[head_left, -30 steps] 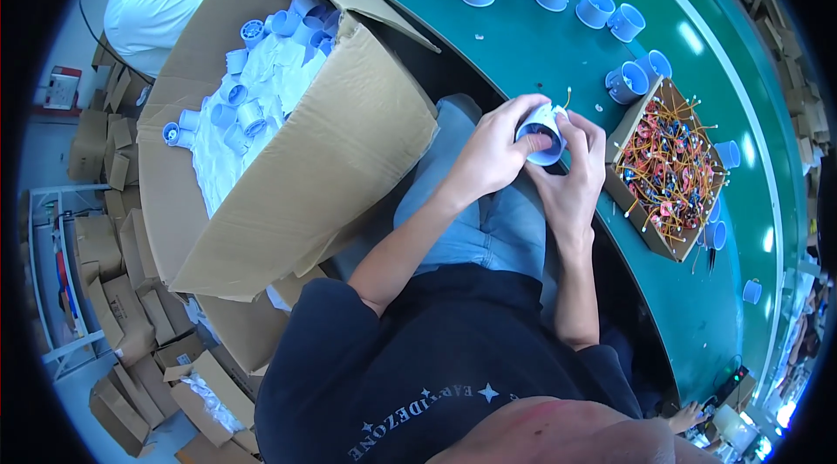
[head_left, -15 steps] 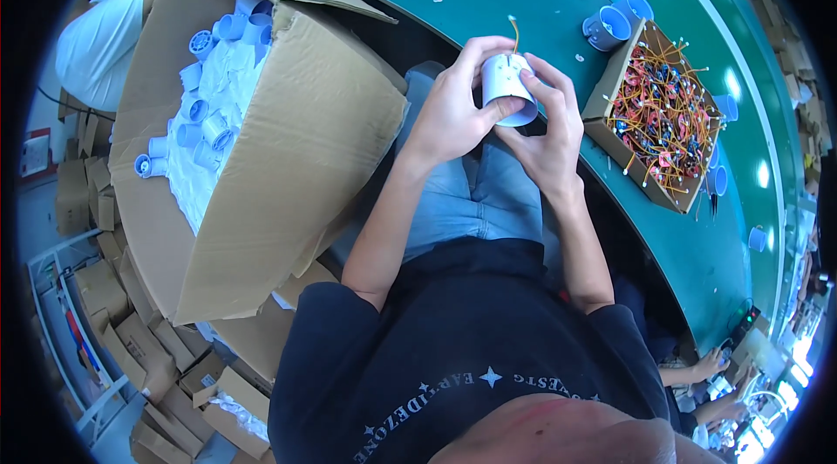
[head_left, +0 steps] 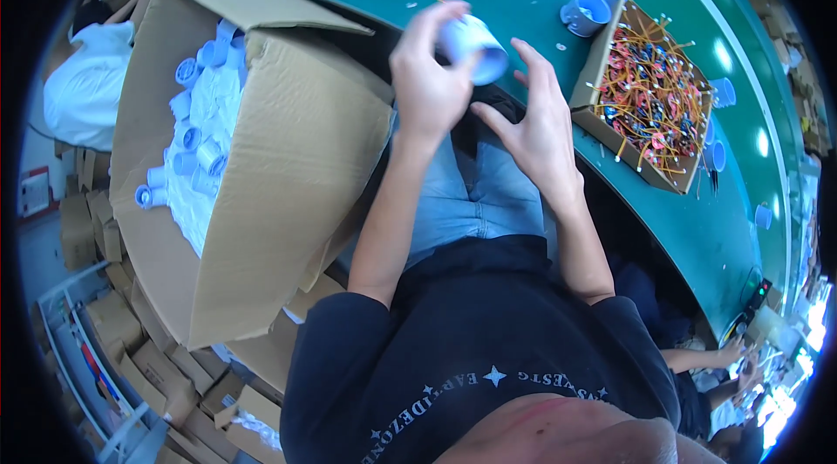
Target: Assembling small components by inserting wires into plastic housings at a manual assembly station.
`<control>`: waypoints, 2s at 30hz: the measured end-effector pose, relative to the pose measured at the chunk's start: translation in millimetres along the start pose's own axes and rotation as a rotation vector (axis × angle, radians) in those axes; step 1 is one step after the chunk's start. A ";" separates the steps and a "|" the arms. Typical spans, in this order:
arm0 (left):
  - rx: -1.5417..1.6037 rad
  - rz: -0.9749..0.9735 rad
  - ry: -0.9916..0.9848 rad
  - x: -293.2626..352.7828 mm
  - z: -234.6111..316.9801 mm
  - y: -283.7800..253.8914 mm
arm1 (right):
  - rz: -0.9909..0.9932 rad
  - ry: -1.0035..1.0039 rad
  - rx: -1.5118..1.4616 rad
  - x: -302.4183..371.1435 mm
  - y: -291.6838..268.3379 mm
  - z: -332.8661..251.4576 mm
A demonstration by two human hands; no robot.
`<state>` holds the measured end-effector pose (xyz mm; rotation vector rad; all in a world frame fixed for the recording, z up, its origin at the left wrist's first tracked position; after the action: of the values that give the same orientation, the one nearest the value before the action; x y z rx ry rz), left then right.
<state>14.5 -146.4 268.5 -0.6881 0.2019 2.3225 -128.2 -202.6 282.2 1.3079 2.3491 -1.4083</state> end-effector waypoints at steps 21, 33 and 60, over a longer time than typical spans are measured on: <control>-0.796 0.282 -0.193 -113.9 -71.8 -43.9 | 0.329 0.163 0.239 26.7 -128.4 40.0; -0.630 0.249 0.228 -133.1 -46.0 -15.1 | -0.085 0.177 0.334 9.4 -132.5 82.4; 1.058 -0.107 -0.491 48.7 -13.3 43.0 | 0.080 0.423 -0.661 -52.0 -155.4 135.6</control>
<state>-38.6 -154.4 229.5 0.3805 1.0177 1.8291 -249.7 -369.0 334.7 1.5428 2.6152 -0.2687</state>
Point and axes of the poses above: each hand's wrist, its own x-axis away from the middle knuckle, its own y-axis out of the palm, z = x × y, the point moved 5 cm from there along -x, towards the middle knuckle, and after that the axes turned 12 degrees about x, right-handed, at the moved point
